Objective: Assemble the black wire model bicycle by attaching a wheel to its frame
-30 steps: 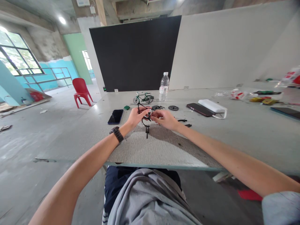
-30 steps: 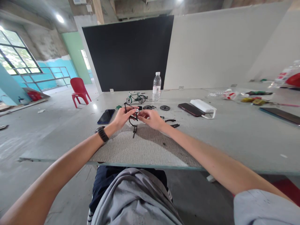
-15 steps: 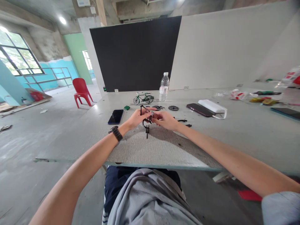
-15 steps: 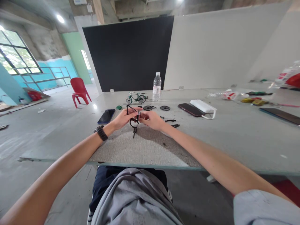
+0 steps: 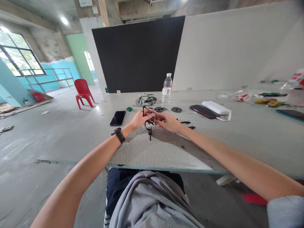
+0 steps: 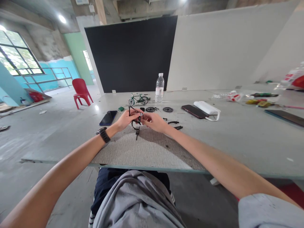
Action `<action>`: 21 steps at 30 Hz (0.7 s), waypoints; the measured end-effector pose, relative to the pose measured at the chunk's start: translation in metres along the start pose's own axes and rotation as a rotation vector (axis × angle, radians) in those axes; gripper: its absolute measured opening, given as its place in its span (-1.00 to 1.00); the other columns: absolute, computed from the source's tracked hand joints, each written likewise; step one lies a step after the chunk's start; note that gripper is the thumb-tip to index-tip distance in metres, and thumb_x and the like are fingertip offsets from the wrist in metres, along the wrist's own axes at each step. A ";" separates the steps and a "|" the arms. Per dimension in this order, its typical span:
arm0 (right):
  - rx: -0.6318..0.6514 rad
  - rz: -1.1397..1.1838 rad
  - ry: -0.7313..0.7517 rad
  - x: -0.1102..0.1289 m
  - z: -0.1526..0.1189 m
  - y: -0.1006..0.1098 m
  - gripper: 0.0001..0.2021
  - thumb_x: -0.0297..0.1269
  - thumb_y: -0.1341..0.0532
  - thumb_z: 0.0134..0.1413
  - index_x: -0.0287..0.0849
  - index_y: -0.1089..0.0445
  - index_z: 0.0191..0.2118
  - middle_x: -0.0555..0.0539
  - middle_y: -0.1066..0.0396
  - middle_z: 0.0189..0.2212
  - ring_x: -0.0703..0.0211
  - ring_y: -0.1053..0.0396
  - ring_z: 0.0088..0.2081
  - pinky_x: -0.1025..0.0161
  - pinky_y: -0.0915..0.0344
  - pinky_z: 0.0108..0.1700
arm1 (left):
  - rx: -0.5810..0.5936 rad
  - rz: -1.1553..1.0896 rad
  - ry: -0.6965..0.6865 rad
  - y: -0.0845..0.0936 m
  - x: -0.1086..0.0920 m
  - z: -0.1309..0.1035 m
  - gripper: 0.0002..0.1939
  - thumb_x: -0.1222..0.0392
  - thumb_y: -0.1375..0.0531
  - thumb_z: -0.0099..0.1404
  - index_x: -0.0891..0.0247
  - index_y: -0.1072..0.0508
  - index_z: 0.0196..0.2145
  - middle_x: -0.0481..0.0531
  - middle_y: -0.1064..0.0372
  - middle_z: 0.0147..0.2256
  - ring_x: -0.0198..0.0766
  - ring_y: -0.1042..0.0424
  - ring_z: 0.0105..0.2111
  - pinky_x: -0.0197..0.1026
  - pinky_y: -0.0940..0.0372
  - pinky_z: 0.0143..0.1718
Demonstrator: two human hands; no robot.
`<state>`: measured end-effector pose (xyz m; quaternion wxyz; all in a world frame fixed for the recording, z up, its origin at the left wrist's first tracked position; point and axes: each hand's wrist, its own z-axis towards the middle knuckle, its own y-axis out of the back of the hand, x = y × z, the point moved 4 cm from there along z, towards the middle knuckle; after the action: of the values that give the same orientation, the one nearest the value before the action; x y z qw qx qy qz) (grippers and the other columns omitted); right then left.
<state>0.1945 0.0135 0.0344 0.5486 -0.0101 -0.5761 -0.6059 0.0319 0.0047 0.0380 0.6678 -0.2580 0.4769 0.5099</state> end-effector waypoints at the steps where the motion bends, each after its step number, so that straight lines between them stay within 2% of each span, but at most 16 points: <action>1: -0.028 0.022 -0.002 0.001 0.000 0.001 -0.69 0.00 -0.18 0.26 -0.16 -0.44 -0.23 -0.04 -0.47 -0.41 0.24 -0.35 -0.47 0.27 -0.26 -0.40 | -0.019 -0.014 -0.001 0.001 0.000 0.000 -0.81 0.15 -0.24 0.35 0.30 -0.55 -0.15 0.03 -0.45 -0.38 -0.32 -0.40 -0.41 -0.24 -0.34 -0.35; 5: -0.113 0.100 -0.035 0.002 -0.002 0.004 -0.58 0.16 -0.15 0.27 -0.15 -0.38 -0.16 -0.10 -0.49 -0.34 0.20 -0.39 -0.44 0.27 -0.31 -0.42 | -0.079 -0.051 -0.001 0.006 0.002 0.002 -0.82 0.16 -0.25 0.34 0.29 -0.55 -0.16 0.02 -0.42 -0.37 -0.32 -0.37 -0.42 -0.26 -0.33 -0.40; 8: -0.170 -0.017 -0.041 -0.002 0.000 0.015 -0.54 0.18 -0.10 0.30 -0.16 -0.38 -0.11 -0.13 -0.52 -0.33 0.16 -0.42 -0.40 0.23 -0.33 -0.35 | -0.119 -0.051 0.011 0.008 0.002 0.003 -0.83 0.19 -0.25 0.33 0.30 -0.56 -0.16 0.01 -0.37 -0.40 -0.33 -0.32 -0.43 -0.29 -0.30 -0.44; 11: -0.243 -0.278 -0.068 -0.012 0.002 0.038 -0.61 0.04 -0.06 0.36 -0.19 -0.40 -0.08 -0.18 -0.54 -0.28 0.08 -0.46 -0.30 0.17 -0.32 -0.22 | -0.164 -0.031 0.033 0.010 0.002 0.002 -0.85 0.23 -0.23 0.35 0.29 -0.56 -0.17 0.01 -0.35 -0.40 -0.34 -0.30 -0.44 -0.31 -0.28 -0.45; 13: -0.254 -0.441 -0.130 -0.024 0.000 0.057 -0.69 -0.11 -0.07 0.33 -0.21 -0.44 -0.09 -0.21 -0.55 -0.22 0.03 -0.47 -0.24 0.15 -0.31 -0.21 | -0.195 -0.016 0.048 0.012 0.003 0.002 -0.85 0.24 -0.22 0.35 0.29 -0.56 -0.17 0.01 -0.35 -0.39 -0.34 -0.30 -0.43 -0.32 -0.29 -0.45; 17: -0.151 -0.607 -0.240 -0.047 -0.007 0.092 -0.74 -0.21 -0.13 0.23 -0.17 -0.50 -0.11 -0.19 -0.57 -0.16 -0.03 -0.49 -0.16 0.11 -0.33 -0.14 | -0.230 -0.020 0.056 0.013 0.007 0.003 -0.86 0.28 -0.20 0.35 0.29 -0.55 -0.17 -0.01 -0.31 -0.42 -0.34 -0.29 -0.43 -0.30 -0.32 -0.44; 19: -0.031 -0.650 -0.317 -0.056 -0.011 0.101 -0.73 -0.20 -0.16 0.19 -0.16 -0.53 -0.11 -0.20 -0.58 -0.12 -0.07 -0.50 -0.12 0.08 -0.35 -0.12 | -0.238 -0.022 0.056 0.013 0.007 0.004 -0.85 0.30 -0.20 0.35 0.30 -0.56 -0.17 -0.01 -0.31 -0.42 -0.34 -0.29 -0.43 -0.30 -0.33 -0.45; 21: 0.032 -0.667 -0.360 -0.061 -0.014 0.104 -0.71 -0.18 -0.16 0.20 -0.15 -0.53 -0.07 -0.19 -0.58 -0.09 -0.09 -0.51 -0.09 0.06 -0.37 -0.09 | -0.261 -0.021 0.053 0.014 0.007 0.003 -0.85 0.31 -0.19 0.35 0.30 -0.55 -0.17 -0.01 -0.32 -0.41 -0.35 -0.30 -0.44 -0.31 -0.33 -0.46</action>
<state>0.2976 0.0708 0.0618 0.2115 0.0804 -0.6443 -0.7305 0.0204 0.0156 0.0349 0.6209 -0.3611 0.4212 0.5537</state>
